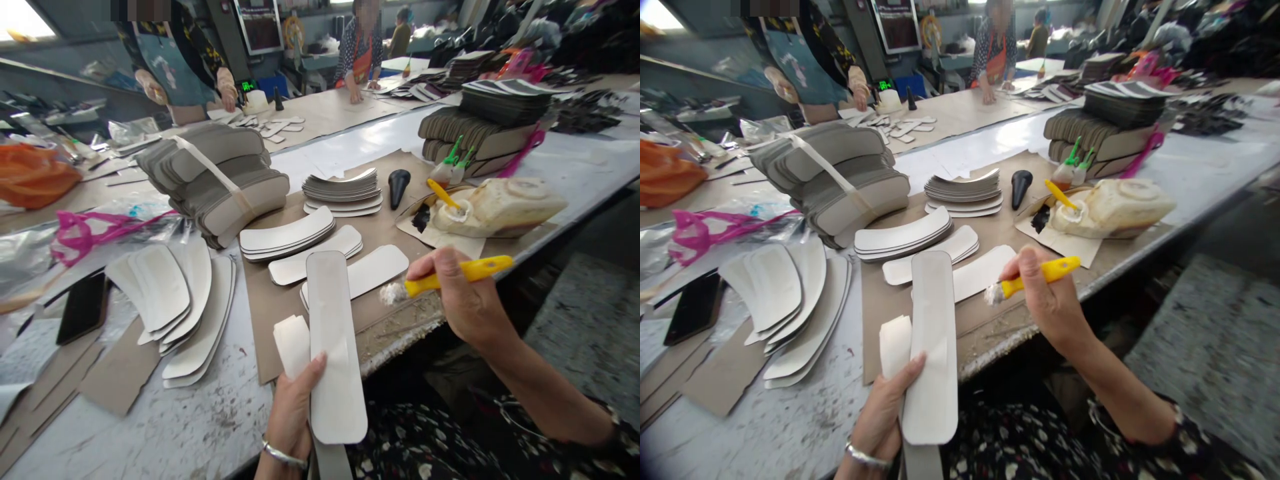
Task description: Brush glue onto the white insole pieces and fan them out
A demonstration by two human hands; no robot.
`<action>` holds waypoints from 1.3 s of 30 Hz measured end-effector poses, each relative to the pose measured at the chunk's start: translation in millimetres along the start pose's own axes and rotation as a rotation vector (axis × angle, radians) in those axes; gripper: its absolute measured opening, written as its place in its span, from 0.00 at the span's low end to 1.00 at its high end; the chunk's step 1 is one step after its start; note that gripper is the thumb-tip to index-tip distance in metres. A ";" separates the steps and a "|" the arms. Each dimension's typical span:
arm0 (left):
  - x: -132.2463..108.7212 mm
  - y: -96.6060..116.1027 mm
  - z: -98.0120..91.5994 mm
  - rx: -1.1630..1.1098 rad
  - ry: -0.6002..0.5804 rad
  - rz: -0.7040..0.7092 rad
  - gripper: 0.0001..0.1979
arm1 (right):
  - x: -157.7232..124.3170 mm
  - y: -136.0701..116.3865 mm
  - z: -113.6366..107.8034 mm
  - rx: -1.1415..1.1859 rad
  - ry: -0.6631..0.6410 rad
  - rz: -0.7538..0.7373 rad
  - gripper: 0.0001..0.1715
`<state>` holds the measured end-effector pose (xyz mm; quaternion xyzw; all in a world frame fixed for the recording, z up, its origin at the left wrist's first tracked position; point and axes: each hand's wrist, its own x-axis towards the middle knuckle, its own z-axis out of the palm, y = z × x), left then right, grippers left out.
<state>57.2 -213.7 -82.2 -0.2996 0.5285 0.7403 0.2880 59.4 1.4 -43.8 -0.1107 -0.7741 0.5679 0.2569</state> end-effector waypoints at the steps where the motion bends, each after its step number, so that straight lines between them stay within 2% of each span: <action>1: 0.0 0.9 0.6 0.004 0.010 0.004 0.22 | -1.3 0.9 2.0 -0.049 -0.118 0.042 0.23; 4: -0.6 3.5 1.7 0.018 0.011 0.020 0.21 | -7.3 7.8 19.1 -0.073 -0.459 0.217 0.23; 7: -1.9 4.9 1.0 0.034 -0.046 0.044 0.22 | -11.1 16.1 42.9 0.042 -0.567 0.377 0.22; 10: -1.7 5.2 -0.5 0.053 -0.086 0.028 0.23 | -12.0 19.5 59.3 0.218 -0.544 0.510 0.22; 12: -0.1 5.2 -0.7 0.070 -0.078 0.019 0.25 | -12.6 18.6 64.1 0.291 -0.522 0.543 0.21; 18: 4.9 5.0 3.7 0.214 -0.105 0.004 0.26 | -15.7 14.4 67.0 0.358 -0.509 0.560 0.19; 24: 7.1 3.5 3.0 0.257 -0.137 0.014 0.25 | -12.6 14.5 70.9 0.419 -0.498 0.640 0.20; 31: 10.5 5.4 0.9 0.218 -0.190 -0.034 0.23 | -11.9 15.0 72.6 0.440 -0.514 0.636 0.20; 39: 11.3 1.0 1.0 0.286 -0.209 -0.036 0.29 | -6.8 19.3 72.3 0.453 -0.487 0.643 0.17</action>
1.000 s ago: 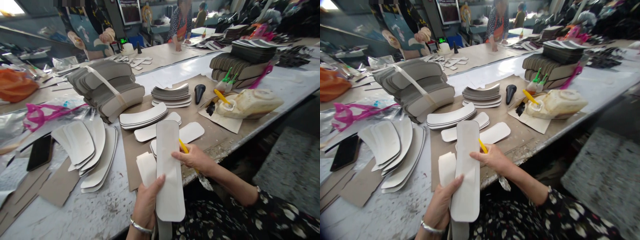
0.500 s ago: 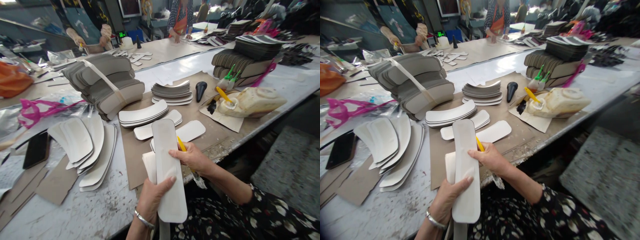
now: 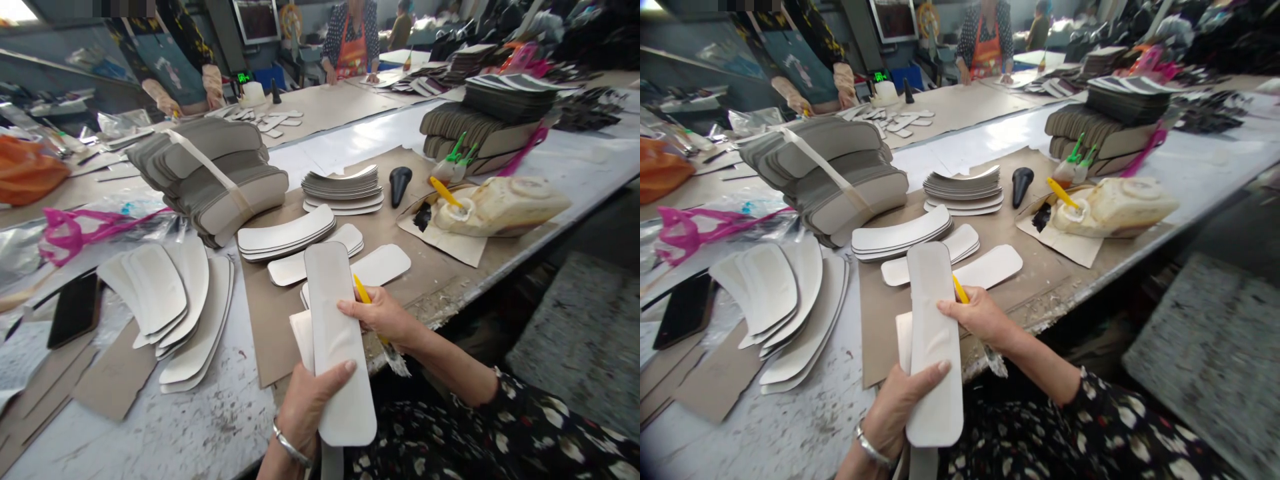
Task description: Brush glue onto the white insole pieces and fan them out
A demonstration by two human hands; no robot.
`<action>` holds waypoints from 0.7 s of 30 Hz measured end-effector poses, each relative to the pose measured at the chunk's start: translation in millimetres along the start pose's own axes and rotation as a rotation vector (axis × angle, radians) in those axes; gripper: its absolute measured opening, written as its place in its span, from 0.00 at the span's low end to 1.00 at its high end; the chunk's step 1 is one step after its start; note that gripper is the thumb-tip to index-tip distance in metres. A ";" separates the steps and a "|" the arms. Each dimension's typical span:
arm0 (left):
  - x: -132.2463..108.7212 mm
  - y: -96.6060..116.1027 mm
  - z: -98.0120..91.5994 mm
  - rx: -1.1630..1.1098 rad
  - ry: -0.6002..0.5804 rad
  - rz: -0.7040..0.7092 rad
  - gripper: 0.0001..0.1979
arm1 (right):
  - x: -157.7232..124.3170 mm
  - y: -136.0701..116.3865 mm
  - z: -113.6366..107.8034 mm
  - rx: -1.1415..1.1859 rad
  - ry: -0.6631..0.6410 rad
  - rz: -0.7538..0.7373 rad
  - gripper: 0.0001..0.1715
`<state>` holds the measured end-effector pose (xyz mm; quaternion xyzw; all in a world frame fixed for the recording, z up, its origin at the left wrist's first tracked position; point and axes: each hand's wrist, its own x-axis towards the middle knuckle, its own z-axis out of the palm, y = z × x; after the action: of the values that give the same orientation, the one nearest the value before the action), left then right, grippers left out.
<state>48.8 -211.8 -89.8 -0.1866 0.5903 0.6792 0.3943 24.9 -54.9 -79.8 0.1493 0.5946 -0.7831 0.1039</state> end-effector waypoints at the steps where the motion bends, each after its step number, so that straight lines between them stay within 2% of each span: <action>1: -0.2 -2.9 -1.3 -0.010 -0.003 0.007 0.29 | 1.5 -1.7 -1.9 0.002 0.019 -0.012 0.17; 3: -0.3 -9.1 -4.9 -0.064 0.024 0.039 0.28 | 4.3 -5.1 -6.1 0.015 0.068 -0.041 0.17; 6: 1.6 -14.8 -10.0 -0.094 0.101 0.096 0.18 | 7.0 -8.1 -10.3 0.080 0.152 -0.099 0.18; 11: 6.2 -5.3 -10.1 -0.150 0.243 0.142 0.17 | 10.8 -7.4 -17.5 0.138 0.214 -0.154 0.20; 14: 9.4 3.0 -12.9 -0.100 0.308 0.141 0.18 | 16.6 -18.6 -35.2 0.102 0.262 -0.141 0.23; 18: 18.0 9.9 -26.3 -0.005 0.326 0.145 0.18 | 23.5 -49.5 -70.8 -0.010 0.373 -0.249 0.24; 21: 24.1 15.4 -35.9 -0.015 0.337 0.117 0.23 | 23.6 -65.1 -89.4 -0.077 0.334 -0.239 0.20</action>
<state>14.6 -238.2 -105.5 -0.2660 0.6529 0.6644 0.2480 -9.4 49.2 -51.8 0.2014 0.6467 -0.7308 -0.0840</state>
